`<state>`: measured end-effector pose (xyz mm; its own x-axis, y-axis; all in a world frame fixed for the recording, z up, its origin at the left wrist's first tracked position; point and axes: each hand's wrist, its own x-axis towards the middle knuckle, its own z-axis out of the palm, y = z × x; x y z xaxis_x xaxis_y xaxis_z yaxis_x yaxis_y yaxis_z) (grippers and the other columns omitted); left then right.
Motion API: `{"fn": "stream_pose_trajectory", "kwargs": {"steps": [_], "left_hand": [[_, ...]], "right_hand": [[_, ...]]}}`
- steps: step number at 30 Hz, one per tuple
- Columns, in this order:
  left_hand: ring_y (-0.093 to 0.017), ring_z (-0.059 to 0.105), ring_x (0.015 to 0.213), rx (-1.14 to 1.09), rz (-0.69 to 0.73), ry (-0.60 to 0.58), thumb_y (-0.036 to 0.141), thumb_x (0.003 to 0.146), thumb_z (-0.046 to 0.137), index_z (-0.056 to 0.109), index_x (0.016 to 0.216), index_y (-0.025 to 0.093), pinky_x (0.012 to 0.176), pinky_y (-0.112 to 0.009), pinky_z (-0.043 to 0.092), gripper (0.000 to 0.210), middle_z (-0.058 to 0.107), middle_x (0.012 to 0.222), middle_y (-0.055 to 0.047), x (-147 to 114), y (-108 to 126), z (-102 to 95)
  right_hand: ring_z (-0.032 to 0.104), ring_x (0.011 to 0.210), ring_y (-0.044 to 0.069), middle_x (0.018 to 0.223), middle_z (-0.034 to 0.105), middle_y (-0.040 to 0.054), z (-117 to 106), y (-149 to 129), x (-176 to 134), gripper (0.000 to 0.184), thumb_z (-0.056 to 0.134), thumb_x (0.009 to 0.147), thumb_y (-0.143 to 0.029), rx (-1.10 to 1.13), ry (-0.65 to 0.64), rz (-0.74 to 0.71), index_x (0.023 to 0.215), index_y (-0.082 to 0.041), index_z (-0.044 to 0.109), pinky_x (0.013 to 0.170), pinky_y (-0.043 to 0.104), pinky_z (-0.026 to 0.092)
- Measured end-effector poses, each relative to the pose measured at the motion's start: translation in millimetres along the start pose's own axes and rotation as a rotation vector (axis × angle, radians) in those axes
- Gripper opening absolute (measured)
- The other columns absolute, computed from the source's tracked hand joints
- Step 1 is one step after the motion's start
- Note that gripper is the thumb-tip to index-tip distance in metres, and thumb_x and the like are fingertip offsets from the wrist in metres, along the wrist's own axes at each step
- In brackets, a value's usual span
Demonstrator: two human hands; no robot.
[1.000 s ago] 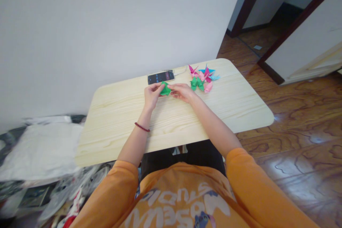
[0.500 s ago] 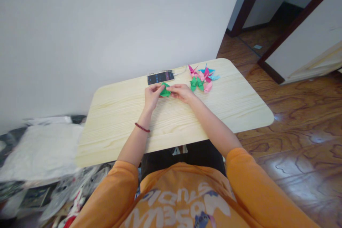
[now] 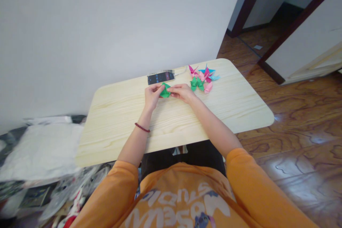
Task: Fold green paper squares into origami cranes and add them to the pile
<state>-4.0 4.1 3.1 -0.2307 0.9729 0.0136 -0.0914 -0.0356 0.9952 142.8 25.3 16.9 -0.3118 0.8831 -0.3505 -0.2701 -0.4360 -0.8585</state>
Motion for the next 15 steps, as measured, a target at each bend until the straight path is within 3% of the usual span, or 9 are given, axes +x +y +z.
{"fn": "stream_pose_trajectory", "kwargs": {"steps": [15], "left_hand": [[-0.013, 0.062, 0.054, -0.024, -0.001, -0.063, 0.045, 0.061, 0.08, 0.069, 0.071, 0.013, 0.046, -0.025, 0.053, 0.035, 0.068, 0.065, -0.003, -0.2, 0.5, -1.7]], "right_hand": [[0.061, 0.057, 0.007, 0.063, 0.07, 0.0029, -1.0, -0.3, 1.2, 0.013, 0.084, 0.06, -0.007, -0.088, 0.012, -0.012, 0.061, -0.012, 0.072, 0.06, 0.018, 0.051]]}}
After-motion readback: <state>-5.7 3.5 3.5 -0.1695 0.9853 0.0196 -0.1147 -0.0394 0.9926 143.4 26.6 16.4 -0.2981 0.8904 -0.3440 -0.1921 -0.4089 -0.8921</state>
